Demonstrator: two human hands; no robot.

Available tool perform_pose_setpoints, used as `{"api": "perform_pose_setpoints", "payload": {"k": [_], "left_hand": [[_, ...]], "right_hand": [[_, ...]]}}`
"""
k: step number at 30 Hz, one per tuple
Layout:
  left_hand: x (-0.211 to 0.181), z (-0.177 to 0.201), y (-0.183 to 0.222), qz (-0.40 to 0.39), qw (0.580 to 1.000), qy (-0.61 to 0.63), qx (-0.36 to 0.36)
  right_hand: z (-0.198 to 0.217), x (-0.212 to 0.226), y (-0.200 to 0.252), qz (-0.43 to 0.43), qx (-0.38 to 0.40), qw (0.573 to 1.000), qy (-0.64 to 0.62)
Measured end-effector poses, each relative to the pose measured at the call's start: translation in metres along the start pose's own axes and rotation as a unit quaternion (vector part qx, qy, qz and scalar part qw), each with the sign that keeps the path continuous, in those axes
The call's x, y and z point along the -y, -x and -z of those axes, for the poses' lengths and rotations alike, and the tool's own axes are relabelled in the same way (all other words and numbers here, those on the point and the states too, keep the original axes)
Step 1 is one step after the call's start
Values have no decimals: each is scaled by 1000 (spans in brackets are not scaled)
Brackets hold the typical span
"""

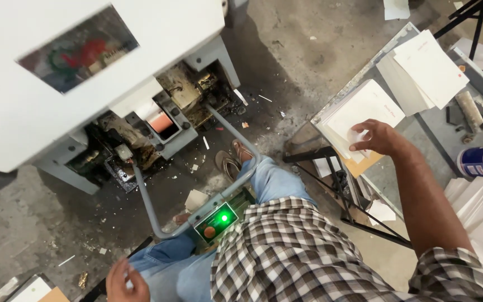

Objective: Operating a printing or paper processing machine to stack and align paper sheets.

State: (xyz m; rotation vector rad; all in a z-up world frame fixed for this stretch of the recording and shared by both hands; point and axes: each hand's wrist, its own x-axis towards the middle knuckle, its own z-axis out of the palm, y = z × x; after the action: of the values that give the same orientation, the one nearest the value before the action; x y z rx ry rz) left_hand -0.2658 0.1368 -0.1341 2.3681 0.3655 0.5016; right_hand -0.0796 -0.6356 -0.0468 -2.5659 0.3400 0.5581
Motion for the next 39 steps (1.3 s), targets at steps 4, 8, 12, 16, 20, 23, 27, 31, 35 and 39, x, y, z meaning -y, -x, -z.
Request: {"api": "perform_pose_setpoints", "payload": {"k": [4,8,12,16,20,23,27,31,35,39], "left_hand": [[-129,5,-73,-33,999,-22,31],[-203,0,-139,-203,974,-80,65],[-242,-32,-194,-336,940,24,56],[-211,-129,-207,-248,968,14,44],[-210,-157,-206,-91,975,-126,162],[-163,-199,-186,-177,949,-184,185],[-153,-198,-174,-372,884,-256,118],[-180,-155,-182,-328,891,-252,187],[-183,-81,-181,-360,902,-172,167],[-150,23,-165,-350,900,-215,144]], "right_hand": [[-12,2,14,47,-18,998,45],[-52,26,22,50,-159,970,174],[-82,-15,23,86,-269,941,184],[-51,-37,22,91,-287,934,191],[-21,-154,-39,40,-284,948,134],[-9,-151,-67,-22,-315,945,-80],[13,44,-34,157,-260,924,-232],[-50,122,-106,165,-255,952,-43],[-121,278,-69,491,-231,838,-55],[-175,360,-45,468,-106,865,149]]}}
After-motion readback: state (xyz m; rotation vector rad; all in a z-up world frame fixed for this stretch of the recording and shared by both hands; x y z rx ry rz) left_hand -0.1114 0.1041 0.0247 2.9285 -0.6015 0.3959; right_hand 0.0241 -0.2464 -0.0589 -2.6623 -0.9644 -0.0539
